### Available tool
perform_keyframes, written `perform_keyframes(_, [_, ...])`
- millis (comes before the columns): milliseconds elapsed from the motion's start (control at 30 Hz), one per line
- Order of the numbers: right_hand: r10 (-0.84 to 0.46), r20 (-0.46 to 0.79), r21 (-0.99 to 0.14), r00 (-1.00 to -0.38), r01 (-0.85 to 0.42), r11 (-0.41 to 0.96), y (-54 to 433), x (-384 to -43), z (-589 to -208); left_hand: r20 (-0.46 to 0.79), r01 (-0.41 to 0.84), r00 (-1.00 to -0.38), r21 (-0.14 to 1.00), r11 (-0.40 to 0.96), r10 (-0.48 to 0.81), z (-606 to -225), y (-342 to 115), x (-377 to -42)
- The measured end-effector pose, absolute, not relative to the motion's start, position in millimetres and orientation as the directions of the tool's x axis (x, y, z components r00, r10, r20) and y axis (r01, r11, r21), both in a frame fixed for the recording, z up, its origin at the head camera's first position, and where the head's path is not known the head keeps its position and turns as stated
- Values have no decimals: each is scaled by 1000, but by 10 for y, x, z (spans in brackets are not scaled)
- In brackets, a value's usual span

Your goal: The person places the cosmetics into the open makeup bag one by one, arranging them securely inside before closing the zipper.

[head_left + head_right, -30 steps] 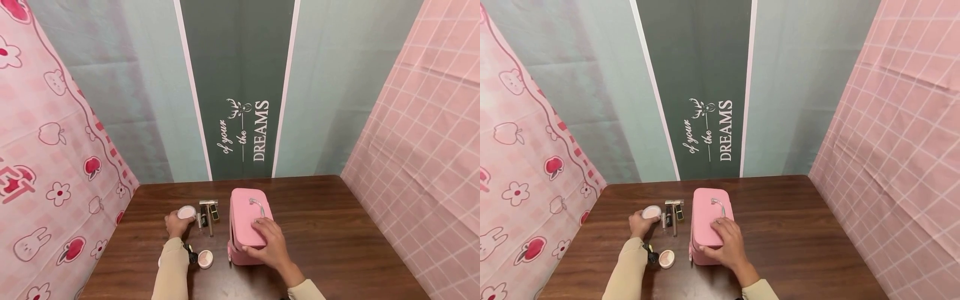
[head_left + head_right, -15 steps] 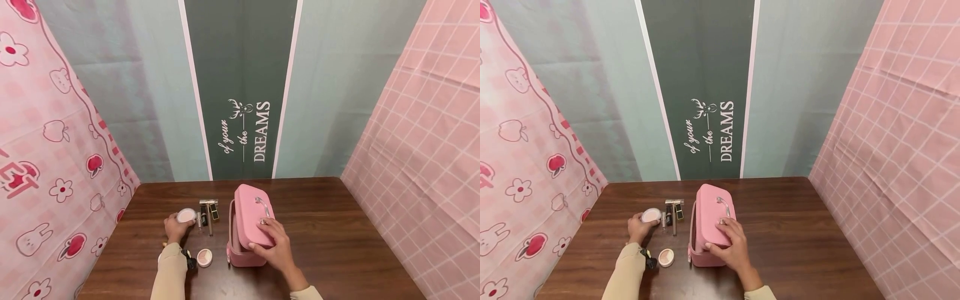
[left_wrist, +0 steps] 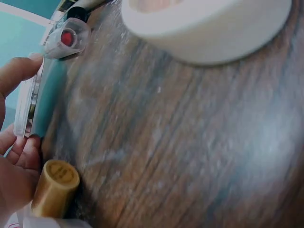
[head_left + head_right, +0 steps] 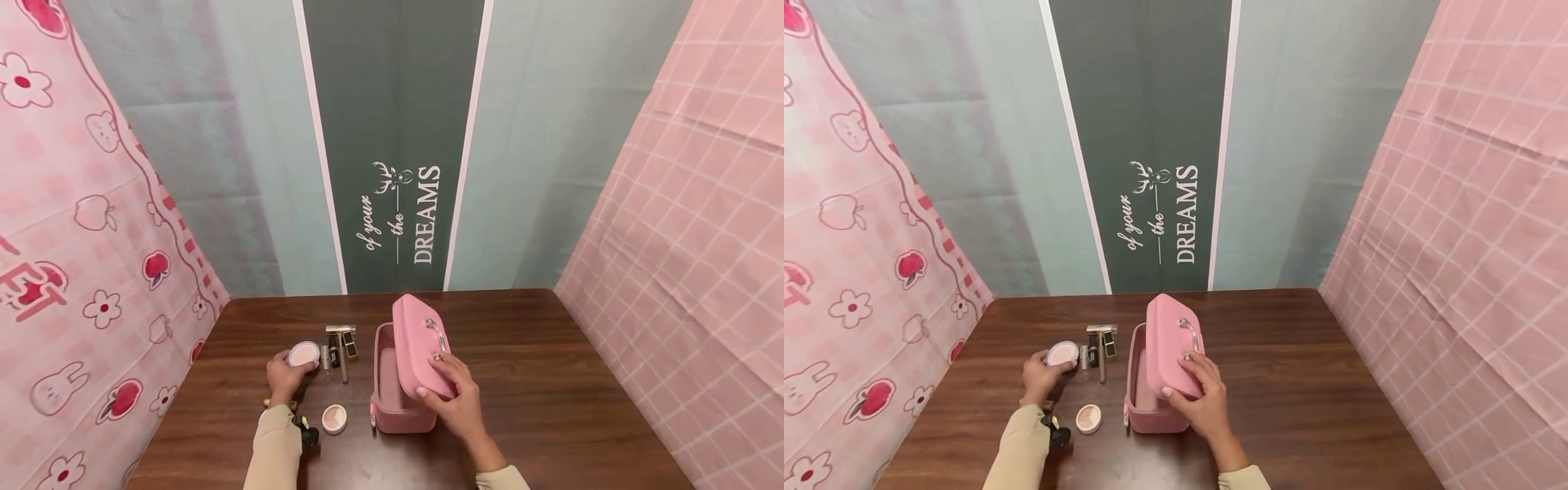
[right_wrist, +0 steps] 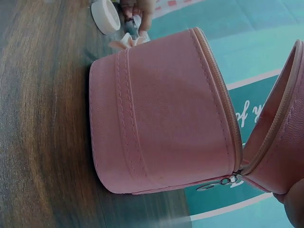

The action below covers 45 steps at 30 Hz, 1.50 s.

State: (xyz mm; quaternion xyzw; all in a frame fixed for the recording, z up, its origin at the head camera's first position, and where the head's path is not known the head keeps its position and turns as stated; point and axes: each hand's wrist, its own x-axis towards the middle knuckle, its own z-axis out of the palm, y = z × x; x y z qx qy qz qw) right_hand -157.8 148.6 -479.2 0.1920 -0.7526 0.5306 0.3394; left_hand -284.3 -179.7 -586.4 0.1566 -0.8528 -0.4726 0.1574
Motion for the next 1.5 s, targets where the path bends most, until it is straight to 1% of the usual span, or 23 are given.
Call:
perform_keyframes(167, [99, 659, -736, -746, -610, 293, 1492, -1562, -4790, 81, -156, -894, 866, 476, -440, -5865, -1844, -2802])
perform_keyframes(367, [141, 583, -805, -800, -545, 235, 1521, -1505, -4743, 97, -143, -890, 869, 474, -445, -5809, -1825, -2749])
perform_keyframes(500, [170, 561, -820, -810, -516, 248, 1527, -1457, -4690, 83, -155, -894, 865, 478, -439, -5781, -1827, -2682])
perform_keyframes(633, [169, 573, -806, -802, -515, 292, 1523, -1420, -4621, 91, -148, -900, 856, 495, -427, -5735, -1830, -2634])
perform_keyframes(700, [160, 593, -787, -789, -526, 323, 1526, -1406, -4591, 110, -132, -899, 854, 503, -424, -5701, -1823, -2621])
perform_keyframes(867, [132, 677, -701, -724, -579, 417, 1562, -1382, -4548, 153, -92, -896, 855, 511, -417, -5610, -1762, -2579])
perform_keyframes(1067, [45, 794, -558, -606, -698, 449, 1607, -1393, -4523, 153, -92, -886, 867, 490, -437, -5534, -1685, -2479])
perform_keyframes(1167, [25, 835, -493, -550, -727, 478, 1619, -1404, -4503, 165, -84, -880, 868, 489, -445, -5497, -1656, -2426])
perform_keyframes(1333, [8, 859, -436, -512, -723, 535, 1724, -1463, -4552, 195, -53, -885, 860, 507, -422, -5424, -1592, -2353])
perform_keyframes(1500, [-108, 860, -327, -499, -702, 632, 1907, -1543, -4581, 226, -12, -890, 857, 515, -396, -5356, -1512, -2283])
